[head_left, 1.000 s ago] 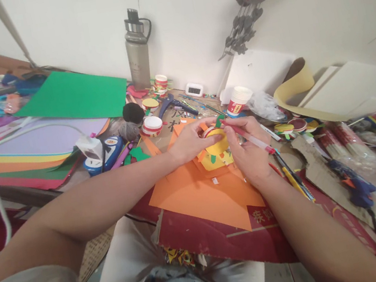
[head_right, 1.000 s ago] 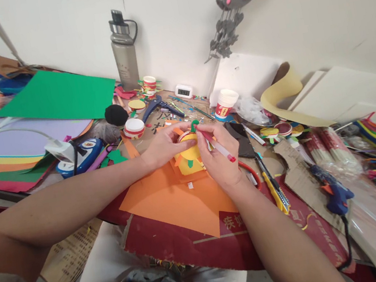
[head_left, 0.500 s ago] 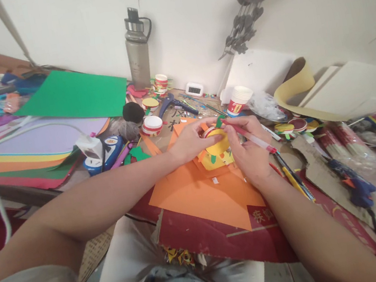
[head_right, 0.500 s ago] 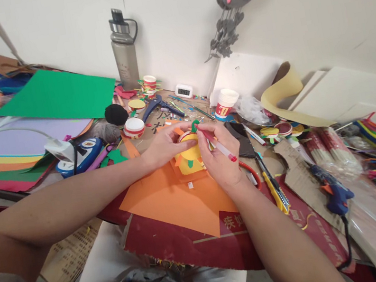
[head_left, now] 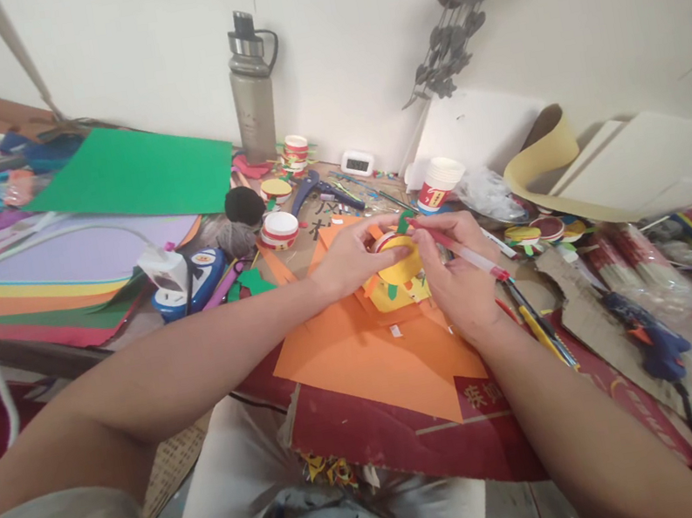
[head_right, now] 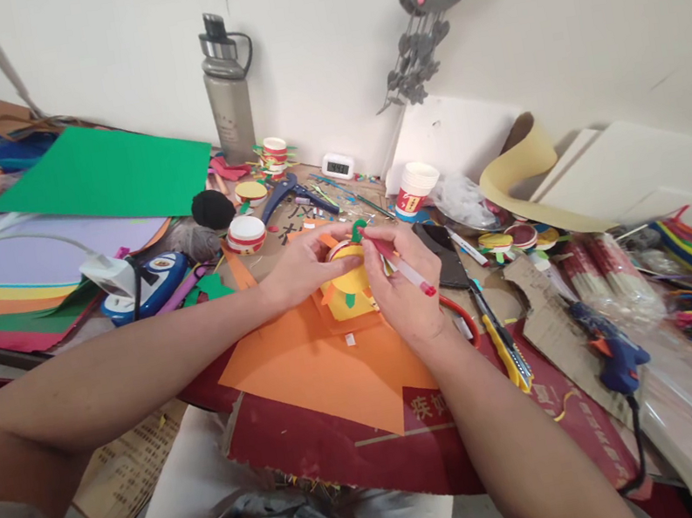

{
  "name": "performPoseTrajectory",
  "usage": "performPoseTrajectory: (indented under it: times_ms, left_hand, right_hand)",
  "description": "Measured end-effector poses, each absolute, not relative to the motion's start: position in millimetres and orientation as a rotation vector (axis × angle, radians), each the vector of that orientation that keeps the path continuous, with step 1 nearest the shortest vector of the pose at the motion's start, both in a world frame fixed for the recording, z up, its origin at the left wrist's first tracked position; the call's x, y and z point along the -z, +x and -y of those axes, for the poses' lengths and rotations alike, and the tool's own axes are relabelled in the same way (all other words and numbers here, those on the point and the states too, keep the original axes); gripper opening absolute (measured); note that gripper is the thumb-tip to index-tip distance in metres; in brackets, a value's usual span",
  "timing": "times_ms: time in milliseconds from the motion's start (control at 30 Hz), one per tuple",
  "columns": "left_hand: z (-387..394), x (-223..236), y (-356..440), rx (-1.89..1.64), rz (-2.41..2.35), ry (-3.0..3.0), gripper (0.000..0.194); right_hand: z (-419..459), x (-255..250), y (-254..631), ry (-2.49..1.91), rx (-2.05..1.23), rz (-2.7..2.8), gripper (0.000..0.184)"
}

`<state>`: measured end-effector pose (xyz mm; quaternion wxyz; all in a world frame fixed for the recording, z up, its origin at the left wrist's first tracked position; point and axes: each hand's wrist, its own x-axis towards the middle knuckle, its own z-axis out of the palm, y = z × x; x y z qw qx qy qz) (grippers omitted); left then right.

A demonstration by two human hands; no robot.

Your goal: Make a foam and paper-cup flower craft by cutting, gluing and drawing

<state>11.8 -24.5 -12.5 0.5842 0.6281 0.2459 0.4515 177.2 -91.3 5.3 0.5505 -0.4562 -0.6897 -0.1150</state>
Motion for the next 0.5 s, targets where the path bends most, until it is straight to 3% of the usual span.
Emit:
performPoseTrajectory:
  times_ms: [500]
  left_hand:
    - [24.9, 11.2, 12.4, -1.048, -0.536, 1.436, 0.063]
  right_hand:
    - [91.4, -5.4, 177.0, -1.061, 0.292, 1.638, 0.015]
